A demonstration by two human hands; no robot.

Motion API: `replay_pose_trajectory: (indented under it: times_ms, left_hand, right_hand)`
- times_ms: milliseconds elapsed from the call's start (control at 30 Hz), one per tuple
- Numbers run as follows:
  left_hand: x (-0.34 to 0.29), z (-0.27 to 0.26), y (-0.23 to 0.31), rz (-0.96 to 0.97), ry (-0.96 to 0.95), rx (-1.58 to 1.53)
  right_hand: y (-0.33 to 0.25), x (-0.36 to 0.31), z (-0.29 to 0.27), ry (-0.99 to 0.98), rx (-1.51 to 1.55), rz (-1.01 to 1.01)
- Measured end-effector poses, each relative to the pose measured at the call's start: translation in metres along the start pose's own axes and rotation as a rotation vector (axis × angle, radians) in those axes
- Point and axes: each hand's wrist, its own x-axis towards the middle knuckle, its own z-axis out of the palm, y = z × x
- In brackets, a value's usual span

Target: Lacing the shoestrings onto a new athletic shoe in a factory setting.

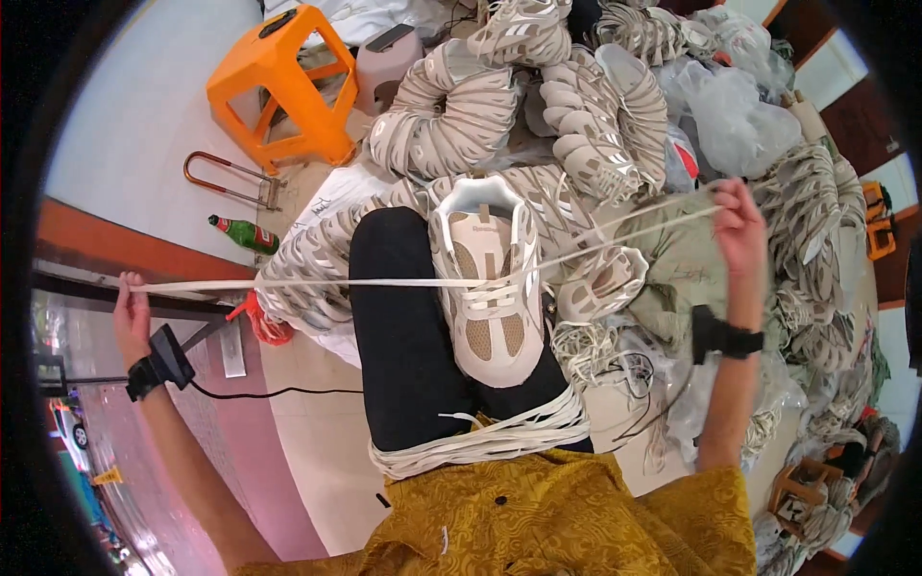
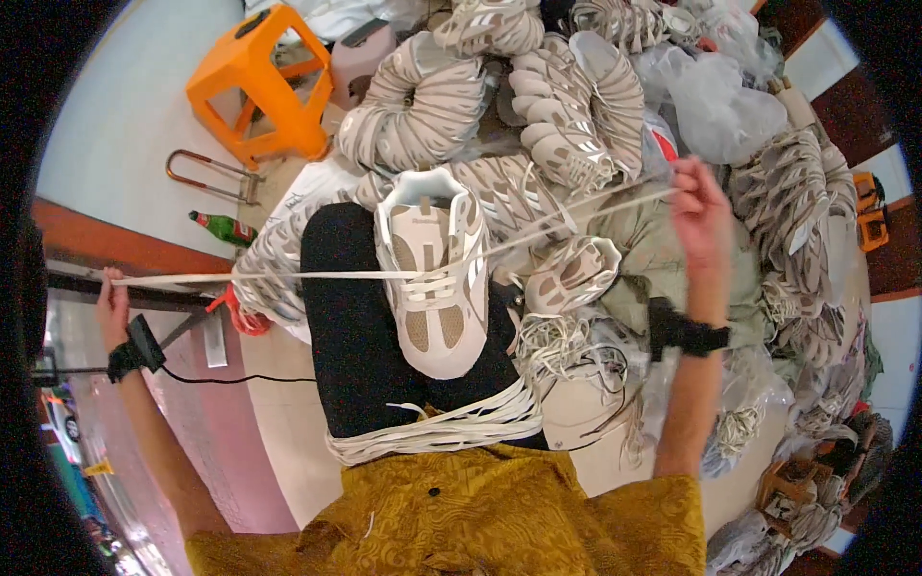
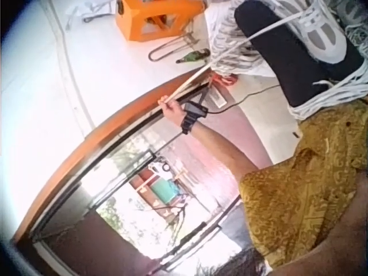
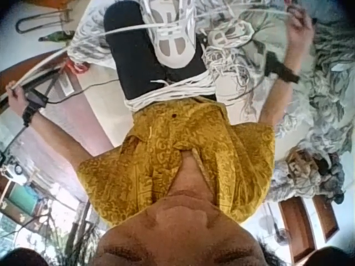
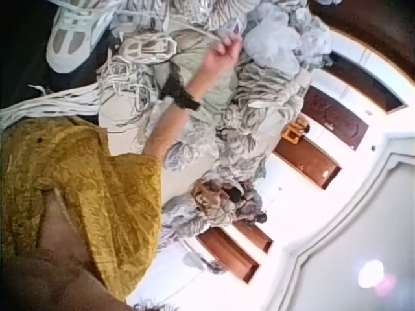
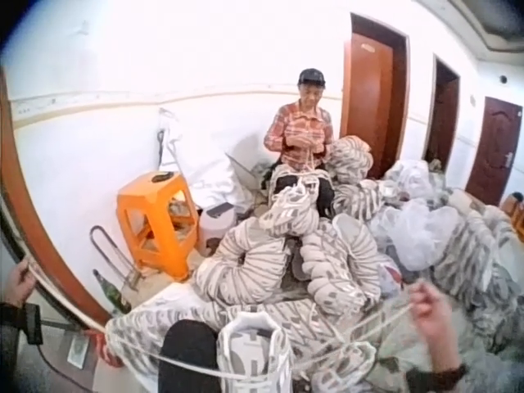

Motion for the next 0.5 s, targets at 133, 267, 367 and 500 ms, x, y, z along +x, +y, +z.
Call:
replay_pose_trajectory:
  times_ms: [133, 267, 367, 500]
  left_hand:
    - [0.007, -0.063, -0.031, 0.359, -0.098, 0.81]
    - [0.007, -0.115, -0.083, -0.063, 0.002, 1.427]
    - [-0.005, -0.149, -0.08, 0.104, 0.046, 1.437]
    - [-0.013, -0.199, 0.011, 0.065, 0.033, 1.363]
  right_hand:
    - [-0.106, -0.024, -0.062, 0.521, -0.326, -0.253]
    - [-0.162, -0.059, -0.121, 0.581, -0.503, -0.292]
    - [-0.228, -0.094, -0.132, 0.754, -0.425, -0.392]
    - [-0.343, -0.165, -0.087, 0.929, -0.888, -0.601]
